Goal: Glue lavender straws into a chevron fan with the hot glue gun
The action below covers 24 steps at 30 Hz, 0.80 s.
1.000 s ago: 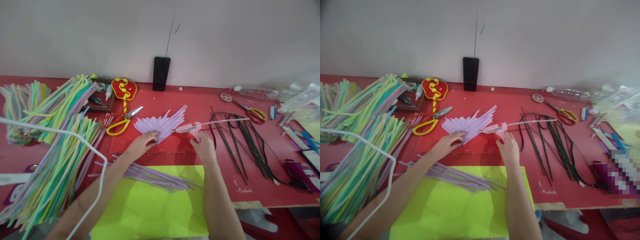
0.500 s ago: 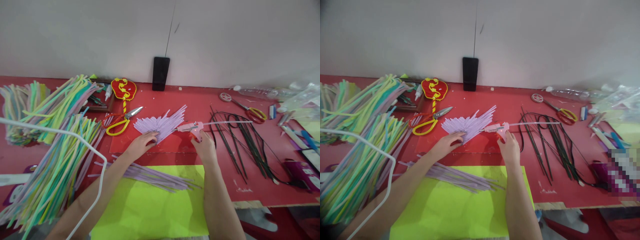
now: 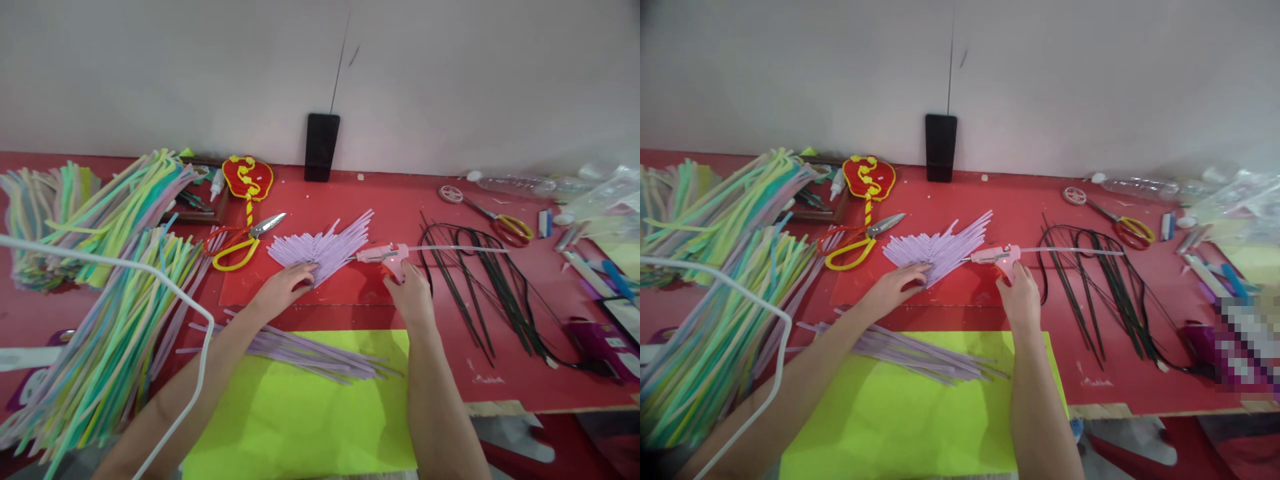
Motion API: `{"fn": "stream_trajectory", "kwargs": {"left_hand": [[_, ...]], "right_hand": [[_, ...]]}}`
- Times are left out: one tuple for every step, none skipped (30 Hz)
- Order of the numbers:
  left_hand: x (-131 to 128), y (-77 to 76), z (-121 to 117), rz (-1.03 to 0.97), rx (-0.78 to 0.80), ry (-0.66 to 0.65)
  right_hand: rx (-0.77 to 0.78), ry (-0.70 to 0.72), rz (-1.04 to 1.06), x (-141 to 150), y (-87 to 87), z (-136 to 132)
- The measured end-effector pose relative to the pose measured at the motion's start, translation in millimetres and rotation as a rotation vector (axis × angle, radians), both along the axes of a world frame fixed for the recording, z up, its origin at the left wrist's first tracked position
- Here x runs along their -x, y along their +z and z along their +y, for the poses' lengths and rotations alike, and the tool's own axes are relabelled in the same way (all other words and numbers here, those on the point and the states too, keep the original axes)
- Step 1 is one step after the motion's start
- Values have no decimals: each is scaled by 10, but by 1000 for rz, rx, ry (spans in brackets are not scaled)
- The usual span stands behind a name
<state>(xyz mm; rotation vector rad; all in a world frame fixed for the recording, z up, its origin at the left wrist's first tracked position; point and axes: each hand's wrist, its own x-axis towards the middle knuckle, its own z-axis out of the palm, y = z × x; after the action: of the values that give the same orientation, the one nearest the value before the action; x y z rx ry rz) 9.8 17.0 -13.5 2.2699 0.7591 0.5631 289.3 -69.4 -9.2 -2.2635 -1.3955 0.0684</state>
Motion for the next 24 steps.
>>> {"fn": "stream_trajectory", "kwargs": {"left_hand": [[0, 2, 1, 3, 1, -1], [0, 4, 1, 6, 2, -1], [-1, 6, 1, 9, 3, 0], [-1, 8, 1, 11, 4, 0], [-1, 9, 1, 11, 5, 0], [-1, 10, 1, 11, 5, 0], [0, 9, 1, 11, 4, -2], [0, 7, 1, 11, 3, -3], [1, 5, 2, 11, 2, -4], [1, 2, 3, 11, 1, -4], [1, -1, 5, 13, 3, -3], [1, -5, 7, 14, 5, -4], [1, -7, 8, 15, 7, -4], [1, -9, 9, 17, 9, -4], [0, -9, 10, 19, 11, -3], [0, -9, 10, 19, 11, -1], [-1, -8, 9, 19, 10, 2], [-1, -7, 8, 17, 8, 6], [-1, -6, 6, 15, 8, 7], [-2, -5, 4, 14, 9, 6], [-1, -5, 3, 13, 11, 6], [-1, -5, 1, 14, 15, 6], [0, -5, 0, 15, 20, 7], [2, -5, 0, 16, 24, 8]], "right_hand": [[1, 0, 3, 0, 1, 0], [1, -1, 6, 1, 2, -1], [-1, -3, 8, 1, 3, -2], [-3, -4, 10, 0, 4, -2], [-6, -6, 11, -1, 4, -2], [-9, -10, 11, -3, 3, -2], [-13, -14, 10, -6, 1, -2], [-15, -17, 8, -10, -1, -2], [-17, -19, 7, -14, -4, -1], [-17, -21, 6, -18, -6, 0], [-14, -21, 6, -22, -8, 1], [-11, -20, 8, -25, -9, 2], [-10, -19, 11, -27, -9, 3], [-12, -19, 14, -28, -9, 4], [-17, -19, 19, -27, -7, 5], [-20, -21, 23, -26, -5, 6], [-22, -24, 26, -23, -2, 7], [-21, -29, 27, -21, 0, 8], [-15, -36, 27, -19, 2, 10], [-11, -46, 26, -18, 3, 13], [-9, -58, 25, -19, 2, 16], [-12, -72, 24, -24, 0, 20], [-20, -88, 25, -32, -4, 25], [-32, -106, 26, -45, -9, 30]]}}
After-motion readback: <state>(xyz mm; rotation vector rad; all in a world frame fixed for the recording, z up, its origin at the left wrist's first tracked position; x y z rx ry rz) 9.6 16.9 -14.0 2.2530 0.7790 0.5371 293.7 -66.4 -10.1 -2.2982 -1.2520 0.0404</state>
